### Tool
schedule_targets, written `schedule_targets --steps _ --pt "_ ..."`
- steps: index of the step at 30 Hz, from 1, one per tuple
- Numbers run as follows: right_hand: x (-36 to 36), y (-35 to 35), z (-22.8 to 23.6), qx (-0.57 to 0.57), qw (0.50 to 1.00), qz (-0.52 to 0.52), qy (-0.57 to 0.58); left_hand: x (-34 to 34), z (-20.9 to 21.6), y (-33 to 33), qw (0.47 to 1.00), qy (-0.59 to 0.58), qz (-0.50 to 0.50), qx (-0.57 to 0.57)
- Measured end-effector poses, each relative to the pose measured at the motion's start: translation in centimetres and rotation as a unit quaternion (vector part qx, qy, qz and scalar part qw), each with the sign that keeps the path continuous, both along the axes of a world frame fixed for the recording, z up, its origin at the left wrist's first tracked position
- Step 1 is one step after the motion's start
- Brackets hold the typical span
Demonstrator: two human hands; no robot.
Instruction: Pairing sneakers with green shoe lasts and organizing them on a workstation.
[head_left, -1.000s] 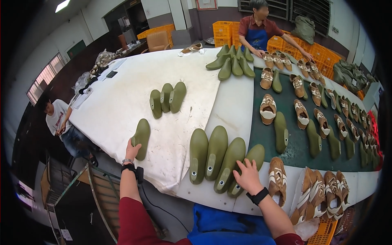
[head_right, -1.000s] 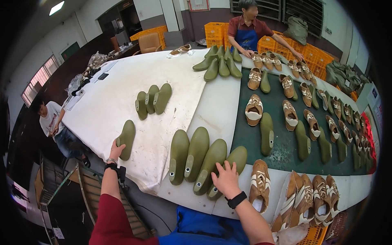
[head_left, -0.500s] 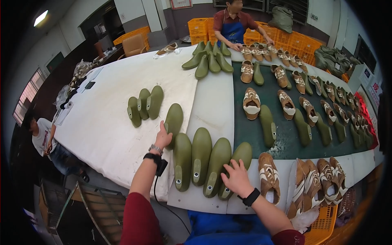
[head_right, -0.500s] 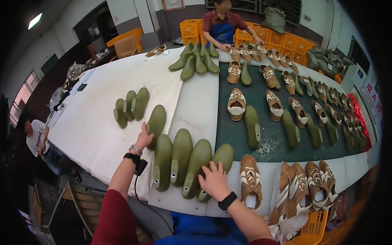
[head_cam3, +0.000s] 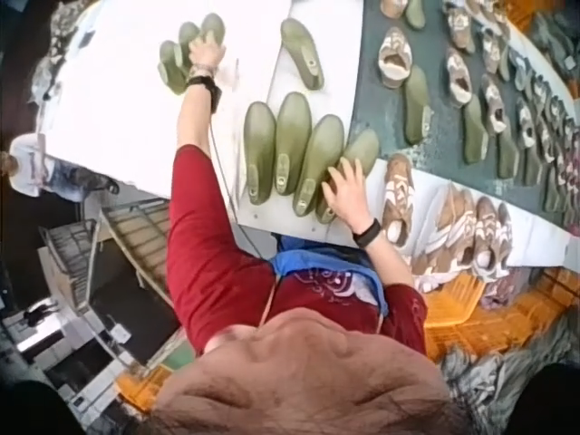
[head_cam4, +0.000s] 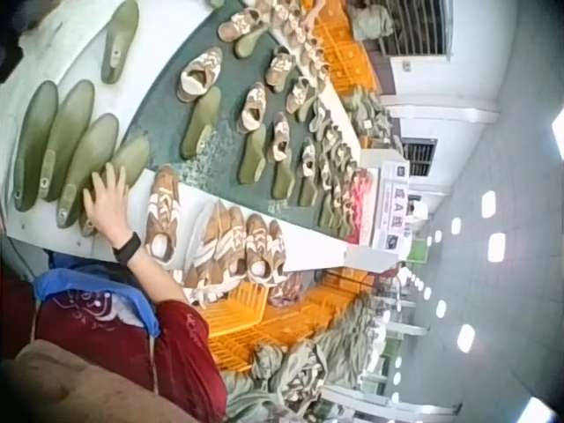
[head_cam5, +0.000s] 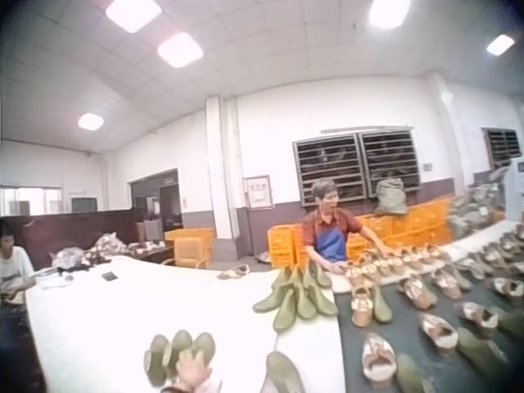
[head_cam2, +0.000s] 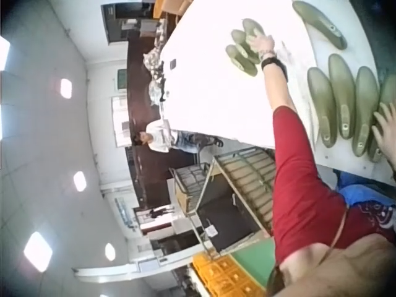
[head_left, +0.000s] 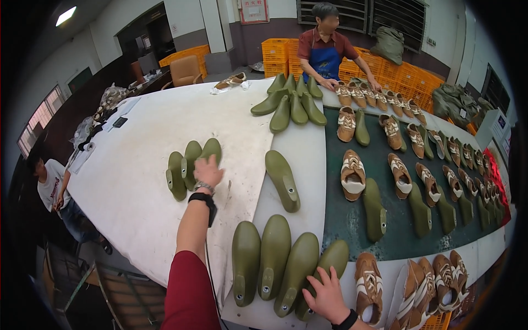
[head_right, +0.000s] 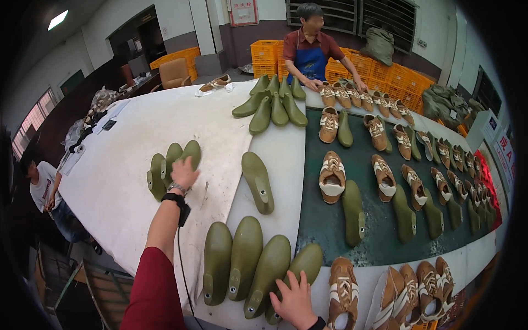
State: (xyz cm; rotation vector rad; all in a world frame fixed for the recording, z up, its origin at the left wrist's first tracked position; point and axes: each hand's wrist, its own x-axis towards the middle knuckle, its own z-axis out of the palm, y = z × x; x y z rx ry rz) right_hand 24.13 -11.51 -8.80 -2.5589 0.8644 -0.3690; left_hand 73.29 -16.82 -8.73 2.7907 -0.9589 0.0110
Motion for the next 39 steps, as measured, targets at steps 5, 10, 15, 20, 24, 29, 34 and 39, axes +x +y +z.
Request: schedule_targets --steps 5,10,15,20,24,29,34,39 --pt "0.8 0.4 1.4 -0.015 1.000 -0.001 0.000 6.4 -2.4 4.8 0.984 0.026 0.157 -0.078" --pt "0.6 0.7 1.3 0.062 0.998 -0.010 0.003 8.4 -1.9 4.8 0.987 0.037 0.132 -0.082" --pt "0.4 0.3 0.9 0.023 1.000 -0.007 0.007 6.4 -2.2 3.6 0.996 -0.053 0.062 -0.027" --pt "0.4 -0.1 -0.5 0.027 1.000 -0.004 0.010 -0.9 -1.3 0.8 0.999 -0.030 -0.028 -0.035" --pt "0.6 0.0 -0.6 0.020 1.000 -0.002 -0.003 -6.8 -1.1 -1.6 0.994 0.006 -0.099 -0.043" --pt "0.8 0.2 -0.5 0.027 1.000 -0.007 0.008 -9.5 0.1 -1.8 0.957 0.157 -0.229 -0.080" --pt "0.7 0.4 -0.5 0.036 0.999 -0.001 0.012 2.3 -1.9 3.0 0.966 -0.133 -0.107 -0.194" --pt "0.6 0.3 0.1 0.037 0.999 -0.001 0.036 13.3 -5.4 12.8 0.979 -0.070 0.087 -0.171"
